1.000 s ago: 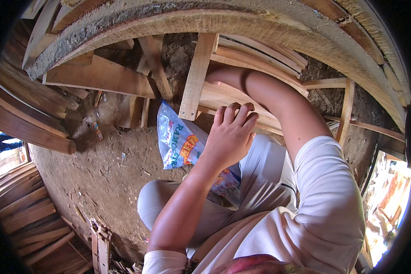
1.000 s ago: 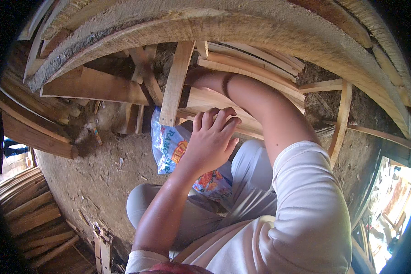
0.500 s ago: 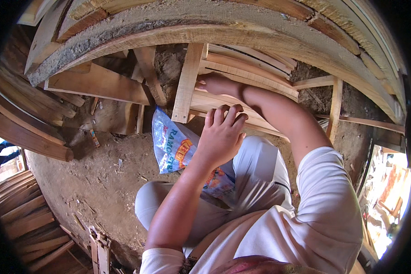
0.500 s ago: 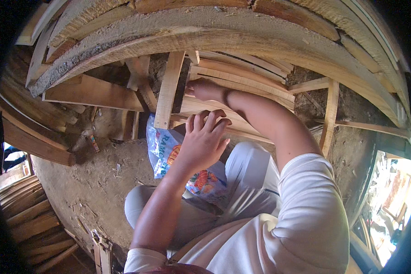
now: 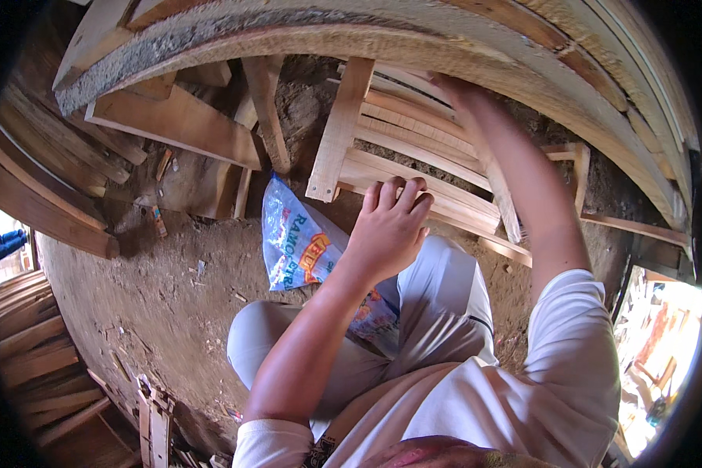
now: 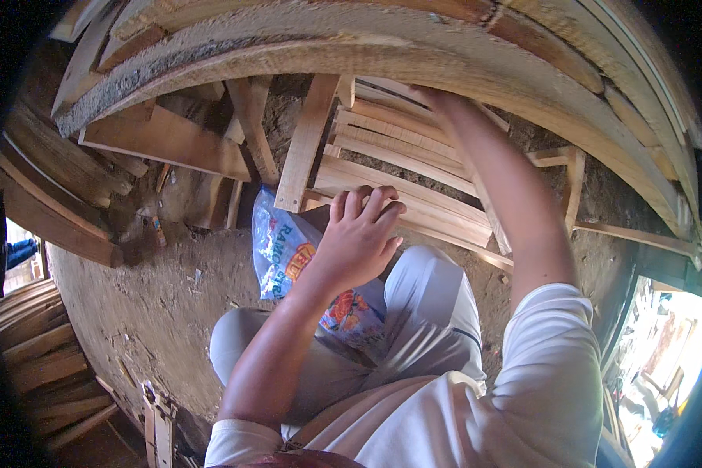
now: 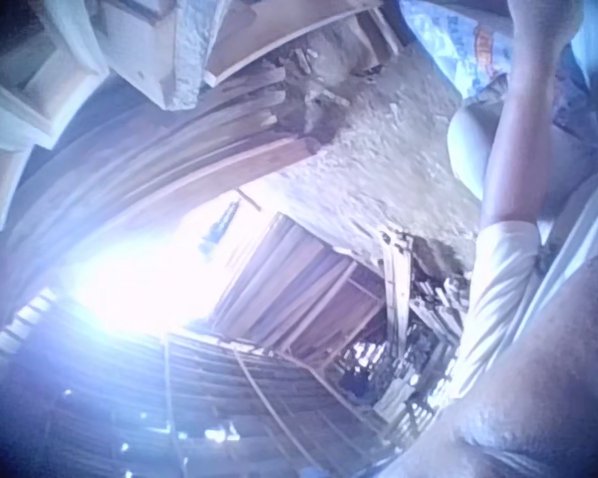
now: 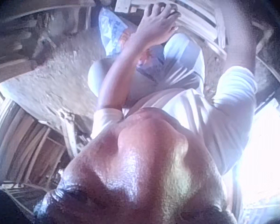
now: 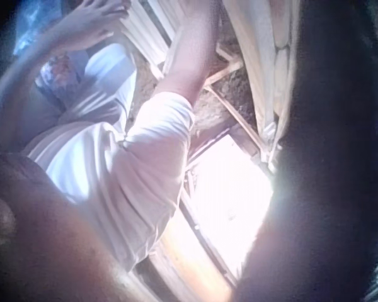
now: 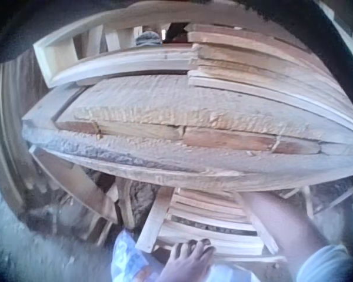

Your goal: The person sits on the ground and arranges thin wooden slats into a rectangular frame structure. They repeatedly pick up slats, place them into the frame, and adjust their positions to fit. The person then gathers the slats and stands up to walk through the workshop.

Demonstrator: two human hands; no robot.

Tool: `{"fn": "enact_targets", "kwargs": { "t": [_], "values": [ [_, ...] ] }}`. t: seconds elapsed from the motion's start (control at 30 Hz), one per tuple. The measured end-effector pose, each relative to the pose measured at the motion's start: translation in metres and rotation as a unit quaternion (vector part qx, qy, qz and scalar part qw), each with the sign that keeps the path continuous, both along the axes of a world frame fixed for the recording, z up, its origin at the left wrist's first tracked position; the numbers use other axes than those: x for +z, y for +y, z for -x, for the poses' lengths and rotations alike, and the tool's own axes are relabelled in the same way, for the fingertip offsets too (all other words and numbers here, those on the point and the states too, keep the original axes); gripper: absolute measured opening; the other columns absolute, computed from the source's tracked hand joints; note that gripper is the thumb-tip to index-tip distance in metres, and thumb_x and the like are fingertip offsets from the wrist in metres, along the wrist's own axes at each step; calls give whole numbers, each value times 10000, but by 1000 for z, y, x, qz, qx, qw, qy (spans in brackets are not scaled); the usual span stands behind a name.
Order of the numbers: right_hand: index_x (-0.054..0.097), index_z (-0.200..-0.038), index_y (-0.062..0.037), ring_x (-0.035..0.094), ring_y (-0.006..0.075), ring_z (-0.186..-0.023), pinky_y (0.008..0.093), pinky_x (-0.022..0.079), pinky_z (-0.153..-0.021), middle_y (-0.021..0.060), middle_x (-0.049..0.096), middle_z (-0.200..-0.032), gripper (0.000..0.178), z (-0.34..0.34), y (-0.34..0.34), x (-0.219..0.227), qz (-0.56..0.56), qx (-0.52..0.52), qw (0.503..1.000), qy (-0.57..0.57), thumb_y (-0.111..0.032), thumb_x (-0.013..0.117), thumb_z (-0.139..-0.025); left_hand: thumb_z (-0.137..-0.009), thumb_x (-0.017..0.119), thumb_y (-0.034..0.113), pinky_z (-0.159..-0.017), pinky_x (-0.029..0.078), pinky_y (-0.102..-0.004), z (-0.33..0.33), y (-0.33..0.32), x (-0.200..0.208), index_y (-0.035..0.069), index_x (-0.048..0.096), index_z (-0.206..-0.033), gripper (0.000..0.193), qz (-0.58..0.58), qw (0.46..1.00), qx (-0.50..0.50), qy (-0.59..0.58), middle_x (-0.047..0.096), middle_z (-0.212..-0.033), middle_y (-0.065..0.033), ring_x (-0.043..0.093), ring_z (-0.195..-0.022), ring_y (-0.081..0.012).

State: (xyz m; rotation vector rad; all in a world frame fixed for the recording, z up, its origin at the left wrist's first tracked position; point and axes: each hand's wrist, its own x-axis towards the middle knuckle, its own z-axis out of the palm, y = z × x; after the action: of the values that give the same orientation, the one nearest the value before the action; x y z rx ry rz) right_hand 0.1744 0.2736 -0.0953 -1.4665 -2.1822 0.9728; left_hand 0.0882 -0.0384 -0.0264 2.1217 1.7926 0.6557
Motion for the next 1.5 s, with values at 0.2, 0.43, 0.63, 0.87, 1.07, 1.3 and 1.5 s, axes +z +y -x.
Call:
{"fn": "enact_targets", "kwargs": {
  "t": [0.2, 0.43, 0.63, 0.87, 1.07, 1.3, 1.5],
  "values": [
    [636, -1230, -90, 622, 293, -1152, 384, 476, -1003, 140, 670, -1211, 384, -41, 49, -25, -93, -40, 987, -121, -379, 579, -984, -845, 717, 254, -1091, 340, -502, 2, -2, 2, 101, 603, -1232, 432, 13, 1000, 6, -1, 509, -1338, -63, 464, -1236, -306],
    [640, -1214, -83, 627, 282, -1116, 381, 482, -980, 137, 674, -1179, 373, -19, 82, -56, -133, -32, 970, -200, -361, 600, -969, -837, 707, 244, -1081, 355, -488, 0, -2, -2, 102, 602, -1213, 416, -6, 1000, 10, 0, 506, -1337, -52, 469, -1237, -294],
    [643, -1200, -76, 631, 272, -1085, 377, 487, -961, 133, 677, -1151, 364, 2, 91, -77, -146, -31, 960, -235, -345, 618, -956, -829, 703, 232, -1073, 370, -462, 1, -2, -2, 105, 620, -1200, 401, -5, 1000, 14, -4, 500, -1366, -46, 464, -1260, -279],
    [647, -1183, -69, 636, 261, -1050, 374, 493, -938, 130, 681, -1118, 355, 22, 88, -85, -162, -22, 956, -242, -327, 639, -940, -836, 690, 220, -1071, 377, -453, 2, -2, -2, 102, 631, -1182, 370, -5, 1000, 19, -5, 518, -1347, -49, 476, -1252, -268],
    [651, -1170, -62, 640, 252, -1019, 371, 499, -918, 127, 685, -1090, 348, 23, 90, -86, -181, -32, 952, -244, -312, 657, -927, -834, 692, 214, -1056, 391, -453, 1, 3, 1, 108, 630, -1168, 356, -11, 1000, 13, -11, 529, -1334, -47, 488, -1240, -270],
    [655, -1153, -54, 644, 241, -984, 367, 505, -895, 123, 689, -1057, 341, 13, 84, -90, -205, -31, 947, -246, -294, 678, -912, -832, 694, 206, -1049, 392, -459, 3, 0, -3, 118, 624, -1176, 361, 3, 1000, 17, -18, 530, -1334, -44, 485, -1255, -275],
    [658, -1139, -48, 648, 231, -953, 364, 510, -876, 120, 692, -1029, 335, -4, 83, -87, -242, -46, 937, -249, -278, 696, -899, -823, 702, 221, -1060, 389, -464, 2, -1, -3, 116, 636, -1177, 375, 6, 1000, 13, -24, 531, -1348, -36, 481, -1262, -281]
  ]
}}
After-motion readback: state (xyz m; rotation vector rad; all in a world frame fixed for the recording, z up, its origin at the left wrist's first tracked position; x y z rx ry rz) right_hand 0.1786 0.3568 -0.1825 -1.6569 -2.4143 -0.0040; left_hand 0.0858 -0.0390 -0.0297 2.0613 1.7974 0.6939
